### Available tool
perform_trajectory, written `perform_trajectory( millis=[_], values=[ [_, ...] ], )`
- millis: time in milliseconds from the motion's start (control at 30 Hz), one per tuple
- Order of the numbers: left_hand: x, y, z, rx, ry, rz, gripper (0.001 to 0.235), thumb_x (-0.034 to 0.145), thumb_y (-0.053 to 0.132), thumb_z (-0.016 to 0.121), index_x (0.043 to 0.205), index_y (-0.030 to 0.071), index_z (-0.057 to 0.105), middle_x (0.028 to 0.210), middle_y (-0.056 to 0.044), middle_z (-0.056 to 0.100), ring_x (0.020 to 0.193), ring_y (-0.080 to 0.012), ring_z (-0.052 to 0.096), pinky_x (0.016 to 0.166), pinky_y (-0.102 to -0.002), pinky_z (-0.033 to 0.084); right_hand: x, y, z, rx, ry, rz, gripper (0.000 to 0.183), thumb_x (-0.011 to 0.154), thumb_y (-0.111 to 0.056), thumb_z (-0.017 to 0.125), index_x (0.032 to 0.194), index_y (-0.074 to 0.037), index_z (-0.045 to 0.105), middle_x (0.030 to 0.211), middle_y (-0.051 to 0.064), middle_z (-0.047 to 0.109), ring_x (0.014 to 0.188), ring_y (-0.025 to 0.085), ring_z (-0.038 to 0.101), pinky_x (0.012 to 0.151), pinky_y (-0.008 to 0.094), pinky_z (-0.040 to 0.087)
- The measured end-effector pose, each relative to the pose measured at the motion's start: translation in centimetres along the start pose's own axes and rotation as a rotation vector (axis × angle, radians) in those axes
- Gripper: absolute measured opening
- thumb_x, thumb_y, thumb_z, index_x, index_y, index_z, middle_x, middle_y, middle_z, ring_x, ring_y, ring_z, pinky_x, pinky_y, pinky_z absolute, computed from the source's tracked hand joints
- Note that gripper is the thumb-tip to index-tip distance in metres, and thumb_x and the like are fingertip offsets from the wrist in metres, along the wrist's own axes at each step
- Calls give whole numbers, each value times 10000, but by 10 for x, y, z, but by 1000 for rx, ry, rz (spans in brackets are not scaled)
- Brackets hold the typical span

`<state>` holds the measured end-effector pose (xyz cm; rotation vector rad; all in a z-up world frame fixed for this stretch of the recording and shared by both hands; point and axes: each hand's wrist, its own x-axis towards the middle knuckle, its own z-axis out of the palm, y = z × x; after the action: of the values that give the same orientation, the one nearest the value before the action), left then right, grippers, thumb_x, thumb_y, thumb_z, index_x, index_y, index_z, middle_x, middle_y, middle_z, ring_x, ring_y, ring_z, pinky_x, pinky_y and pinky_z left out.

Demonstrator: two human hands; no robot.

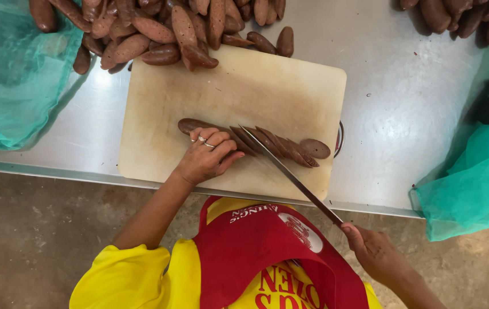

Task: The person uses a large knife to slice several long sausages into rounds on a white cutting board, occasionally using a sharpening rod on the blade.

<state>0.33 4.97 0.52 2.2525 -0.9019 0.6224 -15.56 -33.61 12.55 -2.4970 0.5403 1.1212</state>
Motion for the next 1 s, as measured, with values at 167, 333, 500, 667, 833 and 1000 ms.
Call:
perform_trajectory(
  millis=[167, 333, 500, 667, 833, 1000],
  values=[
    [-1, -1, 0, 14, 51, 7, 252, 892, 284, 879, 967, 192, 656, 1036, 17, 591, 990, -199, 567, 866, -387, 392, -25, -44, -21, -46, 32, -37, 567, 968, -542, 430, 1058, -90, 761, 691, 274, 697, 728, 499, 667, 700, 538, 521],
    [-4, -6, 1, -115, 38, -53, 268, 865, 249, 882, 988, 166, 659, 1068, 8, 608, 1018, -218, 579, 867, -391, 396, -8, -77, -22, -127, 15, -76, 561, 990, -536, 416, 1104, -104, 756, 787, 265, 729, 816, 494, 691, 742, 539, 544],
    [-10, -12, 6, -170, 6, -79, 278, 844, 228, 883, 1006, 157, 669, 1080, -5, 608, 1040, -233, 586, 871, -396, 398, 83, -144, 21, -100, -31, -180, 738, 1024, -609, 348, 842, 16, 697, 784, 291, 690, 811, 441, 697, 817, 530, 545],
    [-10, -12, 6, -147, -24, -55, 280, 818, 197, 873, 1014, 161, 677, 1083, 9, 613, 1066, -228, 593, 899, -413, 406, 137, -183, 66, -127, 226, -425, 746, 1053, -622, 421, 878, 35, 728, 884, 321, 703, 855, 492, 671, 788, 540, 565],
    [-8, -8, -3, -100, 25, -64, 295, 856, 234, 884, 1015, 146, 651, 1080, -27, 589, 1071, -263, 573, 903, -414, 437, 119, -117, 53, -323, 86, -498, 523, 1063, -465, 320, 1250, -86, 628, 870, 265, 697, 780, 451, 685, 757, 526, 560],
    [-11, -18, -29, -46, 19, -89, 318, 847, 246, 881, 1016, 118, 644, 1067, -68, 569, 1037, -296, 550, 887, -412, 455, 51, -25, 24, -40, -75, -59, 687, 1028, -567, 329, 1018, -18, 742, 633, 231, 667, 618, 350, 670, 720, 490, 549]
  ],
)
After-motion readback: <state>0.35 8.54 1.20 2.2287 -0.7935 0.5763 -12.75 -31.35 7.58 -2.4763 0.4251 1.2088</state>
